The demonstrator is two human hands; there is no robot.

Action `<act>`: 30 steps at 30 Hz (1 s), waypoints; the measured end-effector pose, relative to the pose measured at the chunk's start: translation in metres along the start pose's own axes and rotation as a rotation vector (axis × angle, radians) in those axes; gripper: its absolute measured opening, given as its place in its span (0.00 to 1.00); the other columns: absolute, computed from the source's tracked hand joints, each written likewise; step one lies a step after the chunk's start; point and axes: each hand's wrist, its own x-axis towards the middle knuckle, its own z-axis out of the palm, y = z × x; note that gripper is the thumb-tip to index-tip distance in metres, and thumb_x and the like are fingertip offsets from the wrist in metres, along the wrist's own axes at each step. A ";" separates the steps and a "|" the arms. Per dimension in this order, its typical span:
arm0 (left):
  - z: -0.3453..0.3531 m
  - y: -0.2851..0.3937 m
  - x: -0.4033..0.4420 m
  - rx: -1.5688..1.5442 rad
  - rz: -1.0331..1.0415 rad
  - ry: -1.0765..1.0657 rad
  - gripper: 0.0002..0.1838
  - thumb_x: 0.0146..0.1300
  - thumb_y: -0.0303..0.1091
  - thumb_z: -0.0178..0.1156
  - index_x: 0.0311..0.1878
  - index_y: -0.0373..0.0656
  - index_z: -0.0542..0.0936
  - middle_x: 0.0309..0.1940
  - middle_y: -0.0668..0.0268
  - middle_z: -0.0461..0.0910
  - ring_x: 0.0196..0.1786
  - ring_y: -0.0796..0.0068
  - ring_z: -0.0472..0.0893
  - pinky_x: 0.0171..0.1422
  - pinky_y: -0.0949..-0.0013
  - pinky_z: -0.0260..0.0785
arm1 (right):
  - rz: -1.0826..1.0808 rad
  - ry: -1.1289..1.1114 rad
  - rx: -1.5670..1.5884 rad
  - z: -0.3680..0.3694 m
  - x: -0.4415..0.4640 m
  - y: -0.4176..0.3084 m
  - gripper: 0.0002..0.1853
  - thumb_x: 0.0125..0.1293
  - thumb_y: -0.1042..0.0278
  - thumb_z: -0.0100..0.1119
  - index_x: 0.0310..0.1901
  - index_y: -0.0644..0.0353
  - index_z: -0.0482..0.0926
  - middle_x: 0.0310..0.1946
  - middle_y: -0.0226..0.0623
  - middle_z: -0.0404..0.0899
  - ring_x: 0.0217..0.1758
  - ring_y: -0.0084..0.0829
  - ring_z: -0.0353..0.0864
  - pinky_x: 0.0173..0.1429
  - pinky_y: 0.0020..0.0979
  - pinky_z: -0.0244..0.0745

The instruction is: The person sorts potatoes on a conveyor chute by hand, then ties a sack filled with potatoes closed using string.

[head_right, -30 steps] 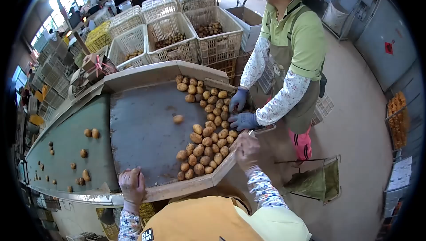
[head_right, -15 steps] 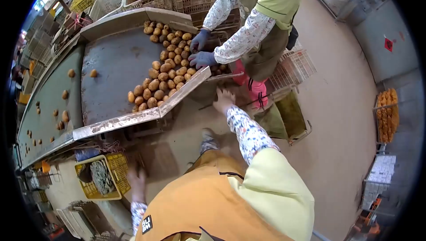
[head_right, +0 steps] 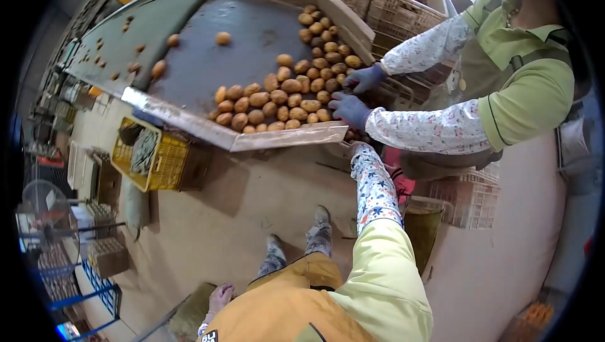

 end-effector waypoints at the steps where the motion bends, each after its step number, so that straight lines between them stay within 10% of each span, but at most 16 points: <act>1: 0.005 -0.004 -0.011 -0.012 0.004 0.019 0.17 0.64 0.37 0.59 0.50 0.35 0.82 0.43 0.55 0.85 0.46 0.67 0.84 0.53 0.67 0.74 | 0.267 -0.232 0.109 0.018 -0.006 -0.019 0.10 0.51 0.61 0.61 0.33 0.55 0.81 0.45 0.37 0.76 0.54 0.41 0.72 0.49 0.37 0.76; 4: 0.026 -0.071 -0.017 -0.158 -0.029 -0.120 0.18 0.65 0.35 0.58 0.53 0.33 0.79 0.45 0.55 0.85 0.47 0.70 0.83 0.55 0.70 0.73 | 1.291 -0.486 0.548 0.118 -0.052 -0.127 0.21 0.61 0.58 0.56 0.54 0.58 0.81 0.55 0.49 0.79 0.57 0.44 0.80 0.61 0.39 0.75; 9: 0.042 -0.186 -0.068 -0.342 -0.104 0.013 0.15 0.65 0.38 0.57 0.46 0.35 0.82 0.39 0.58 0.85 0.42 0.70 0.83 0.51 0.70 0.73 | 1.128 -0.446 0.562 0.148 -0.053 -0.212 0.21 0.59 0.63 0.56 0.52 0.62 0.79 0.49 0.54 0.81 0.53 0.49 0.81 0.58 0.39 0.75; 13: 0.100 -0.420 -0.104 -0.291 -0.204 -0.049 0.17 0.66 0.42 0.55 0.40 0.36 0.83 0.37 0.57 0.84 0.40 0.70 0.82 0.48 0.68 0.73 | 1.122 -0.376 0.561 0.182 -0.054 -0.328 0.20 0.59 0.65 0.57 0.53 0.62 0.78 0.46 0.56 0.81 0.53 0.49 0.81 0.55 0.41 0.76; 22: 0.068 -0.479 -0.196 -0.184 -0.278 0.003 0.16 0.63 0.41 0.55 0.36 0.37 0.83 0.32 0.58 0.83 0.36 0.68 0.81 0.43 0.67 0.73 | 0.954 -0.585 0.645 0.379 -0.076 -0.568 0.20 0.59 0.64 0.56 0.52 0.62 0.80 0.46 0.56 0.81 0.53 0.49 0.81 0.55 0.40 0.76; 24: 0.061 -0.458 -0.209 -0.120 -0.151 -0.031 0.14 0.63 0.40 0.56 0.37 0.38 0.82 0.32 0.59 0.82 0.36 0.68 0.81 0.44 0.68 0.73 | 0.716 -0.692 0.608 0.372 -0.072 -0.602 0.19 0.60 0.62 0.56 0.50 0.63 0.81 0.46 0.55 0.82 0.52 0.49 0.81 0.55 0.41 0.76; 25: 0.074 -0.455 -0.203 -0.575 -0.320 0.102 0.13 0.63 0.40 0.57 0.39 0.38 0.81 0.32 0.59 0.82 0.35 0.68 0.81 0.43 0.68 0.74 | 0.715 -0.556 0.788 0.374 -0.077 -0.614 0.19 0.60 0.60 0.56 0.49 0.63 0.81 0.45 0.56 0.82 0.51 0.49 0.82 0.55 0.41 0.76; 26: 0.083 -0.449 -0.198 -1.035 -0.476 0.240 0.12 0.63 0.39 0.58 0.41 0.39 0.80 0.31 0.60 0.82 0.35 0.67 0.81 0.42 0.68 0.74 | 0.749 -0.572 0.781 0.305 -0.067 -0.631 0.19 0.60 0.60 0.56 0.48 0.65 0.81 0.45 0.57 0.82 0.51 0.50 0.82 0.54 0.42 0.76; 30: 0.131 -0.416 -0.196 -1.199 -0.336 0.250 0.14 0.64 0.40 0.60 0.43 0.38 0.78 0.31 0.62 0.81 0.34 0.68 0.81 0.36 0.69 0.73 | 0.495 -0.697 0.867 0.098 -0.059 -0.664 0.22 0.58 0.59 0.58 0.49 0.67 0.78 0.44 0.59 0.81 0.49 0.52 0.82 0.52 0.44 0.76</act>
